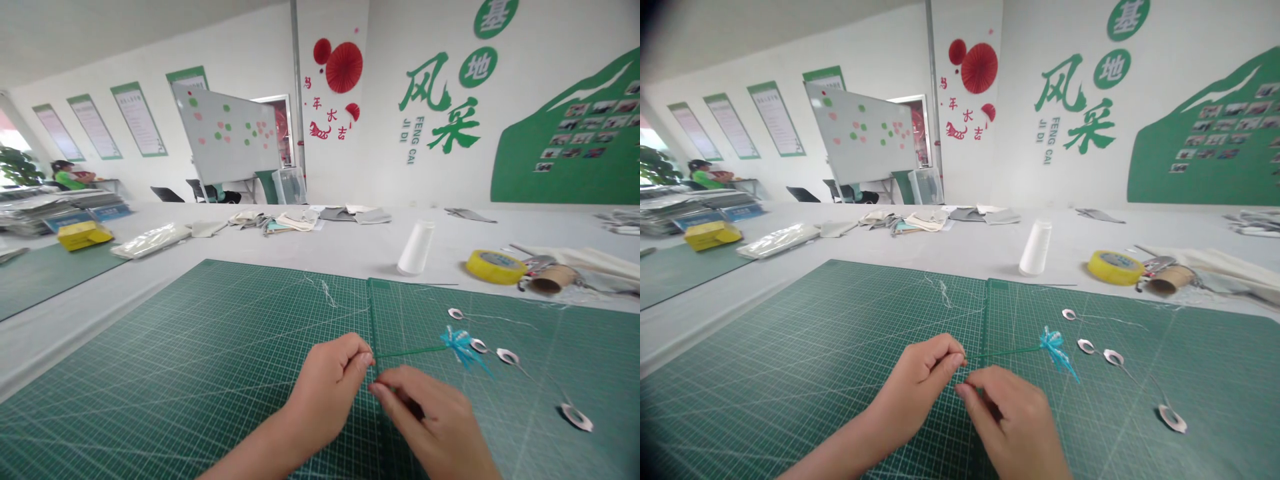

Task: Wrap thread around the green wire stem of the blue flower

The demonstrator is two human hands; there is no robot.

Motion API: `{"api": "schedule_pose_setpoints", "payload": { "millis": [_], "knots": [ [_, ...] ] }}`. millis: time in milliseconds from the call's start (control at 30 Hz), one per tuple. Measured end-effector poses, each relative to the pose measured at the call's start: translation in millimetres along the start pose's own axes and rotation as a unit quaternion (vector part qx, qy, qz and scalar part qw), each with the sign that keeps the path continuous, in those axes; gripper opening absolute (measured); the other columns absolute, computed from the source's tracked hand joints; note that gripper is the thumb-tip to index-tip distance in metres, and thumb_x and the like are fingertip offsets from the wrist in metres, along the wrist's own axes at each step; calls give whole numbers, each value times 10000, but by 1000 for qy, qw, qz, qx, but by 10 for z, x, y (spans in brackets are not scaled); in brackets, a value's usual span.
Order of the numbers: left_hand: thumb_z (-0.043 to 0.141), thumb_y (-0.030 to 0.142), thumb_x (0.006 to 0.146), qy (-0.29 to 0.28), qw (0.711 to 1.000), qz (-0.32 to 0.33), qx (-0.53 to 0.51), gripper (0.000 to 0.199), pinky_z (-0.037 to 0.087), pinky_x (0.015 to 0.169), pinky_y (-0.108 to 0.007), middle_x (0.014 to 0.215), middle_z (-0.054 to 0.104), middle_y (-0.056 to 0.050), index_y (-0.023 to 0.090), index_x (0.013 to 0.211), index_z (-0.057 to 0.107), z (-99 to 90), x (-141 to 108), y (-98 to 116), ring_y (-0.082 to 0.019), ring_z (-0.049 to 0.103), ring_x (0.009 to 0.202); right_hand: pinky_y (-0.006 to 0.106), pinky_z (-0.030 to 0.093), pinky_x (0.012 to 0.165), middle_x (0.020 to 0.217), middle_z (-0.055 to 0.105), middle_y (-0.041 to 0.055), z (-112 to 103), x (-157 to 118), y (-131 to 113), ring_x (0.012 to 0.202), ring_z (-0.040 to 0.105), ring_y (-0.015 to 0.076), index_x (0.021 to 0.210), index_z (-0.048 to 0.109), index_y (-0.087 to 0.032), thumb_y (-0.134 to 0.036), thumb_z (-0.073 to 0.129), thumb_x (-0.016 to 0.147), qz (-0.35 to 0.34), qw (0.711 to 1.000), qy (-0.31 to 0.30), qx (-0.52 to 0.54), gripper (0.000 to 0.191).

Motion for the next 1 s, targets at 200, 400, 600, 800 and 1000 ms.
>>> {"api": "schedule_pose_setpoints", "payload": {
  "millis": [200,400,600,800,1000],
  "knots": [
    [387,180,949,-15,985,69,158,244,348,595,-240,718,579,11,187,754,533,95,-62,-24,-126,499,638,283,500,592,869,659,40,-107,31,-51,689,615,178,1046,644,-237,-215,642,875,-79,988,126,-43,172],
    [370,133,936,-23,960,118,253,230,334,573,-252,718,593,-3,180,775,528,128,-76,-28,-131,492,621,305,516,705,896,663,30,-78,1,-37,795,639,190,1052,634,-274,-153,594,901,-78,989,122,-41,198],
    [367,129,936,-31,949,133,283,241,335,568,-257,715,598,-11,173,772,538,122,-97,12,-138,509,622,274,476,562,783,618,16,-54,-13,-38,643,582,159,921,603,-236,-144,580,887,-69,990,107,-58,101],
    [373,169,954,9,959,108,260,240,357,596,-256,727,604,-13,179,800,556,79,-90,10,-140,528,644,251,433,483,664,545,-17,-75,-12,-169,535,522,133,750,533,-242,-126,550,848,-60,990,118,-37,152],
    [363,189,969,33,962,105,250,253,361,608,-259,726,602,-13,181,837,578,41,-89,17,-136,524,644,263,427,505,627,549,-9,-66,-51,-101,551,525,152,755,567,-231,-346,436,950,50,990,70,109,262]
  ]
}}
Point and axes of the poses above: each hand's wrist, its own x-axis towards the middle knuckle, its own z-axis out of the palm, y = z × x, the point moved 2 cm from there along x, towards the middle knuckle
